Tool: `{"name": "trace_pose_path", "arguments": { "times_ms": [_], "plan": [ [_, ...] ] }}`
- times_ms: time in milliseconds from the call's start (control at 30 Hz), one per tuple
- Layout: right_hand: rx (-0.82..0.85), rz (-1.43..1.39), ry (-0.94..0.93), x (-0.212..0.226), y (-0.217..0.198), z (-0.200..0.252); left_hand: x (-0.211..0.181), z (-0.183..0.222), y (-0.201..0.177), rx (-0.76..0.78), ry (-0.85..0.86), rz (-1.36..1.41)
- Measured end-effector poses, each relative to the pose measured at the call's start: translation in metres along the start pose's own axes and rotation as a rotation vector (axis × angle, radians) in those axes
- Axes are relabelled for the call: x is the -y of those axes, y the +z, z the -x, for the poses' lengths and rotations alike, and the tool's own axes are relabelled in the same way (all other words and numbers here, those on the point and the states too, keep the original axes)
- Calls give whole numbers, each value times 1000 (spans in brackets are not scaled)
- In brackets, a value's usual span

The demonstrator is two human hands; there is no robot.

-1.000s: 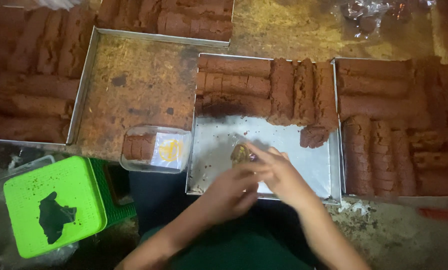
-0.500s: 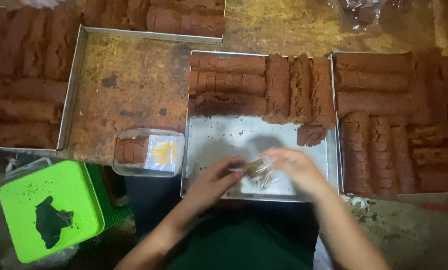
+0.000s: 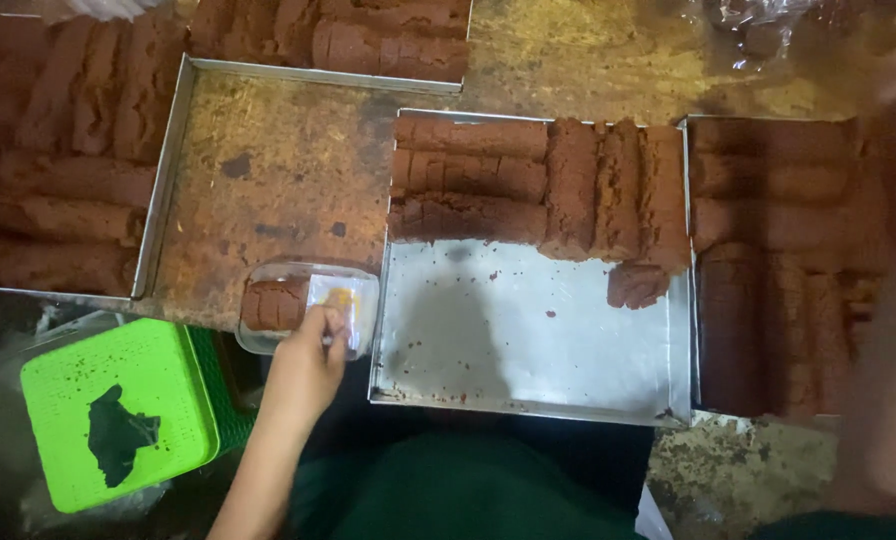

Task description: Wrapping individual slices of cake in plastic film and placing them into a collection area.

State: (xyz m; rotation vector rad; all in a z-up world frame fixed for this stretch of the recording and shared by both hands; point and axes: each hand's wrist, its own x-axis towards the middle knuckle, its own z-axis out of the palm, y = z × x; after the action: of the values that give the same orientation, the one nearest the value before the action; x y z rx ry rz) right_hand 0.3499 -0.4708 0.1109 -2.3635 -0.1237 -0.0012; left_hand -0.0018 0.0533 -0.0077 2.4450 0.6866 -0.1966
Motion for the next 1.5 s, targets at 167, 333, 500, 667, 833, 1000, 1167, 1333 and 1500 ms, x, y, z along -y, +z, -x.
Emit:
{"name": "trace_pose_path", "arguments": {
  "times_ms": [167,333,500,667,833,1000,1167,1333,1500],
  "plan": [
    [159,294,-163,-15,142,67,-43,6,-26,-59,143,105],
    [211,739,-157,17,203,156,-20,0,-7,-12,250,18],
    [182,549,-93,32,204,202,-47,9,-29,-56,274,125],
    [36,643,-253,-9,227,200,-11,0,0,-105,316,121],
    [4,543,-240,-27,251,181,-14,1,0,-185,264,258],
    [89,208,-118,38,219,197,-3,13,-1,-420,238,341],
    [227,475,-56,40,223,226,-21,16,0,-450,403,287],
    [485,367,-7,85,232,258,-41,19,19,-239,631,345],
    [374,119,213,95,230,260,-56,24,50,-117,793,243]
  ]
}}
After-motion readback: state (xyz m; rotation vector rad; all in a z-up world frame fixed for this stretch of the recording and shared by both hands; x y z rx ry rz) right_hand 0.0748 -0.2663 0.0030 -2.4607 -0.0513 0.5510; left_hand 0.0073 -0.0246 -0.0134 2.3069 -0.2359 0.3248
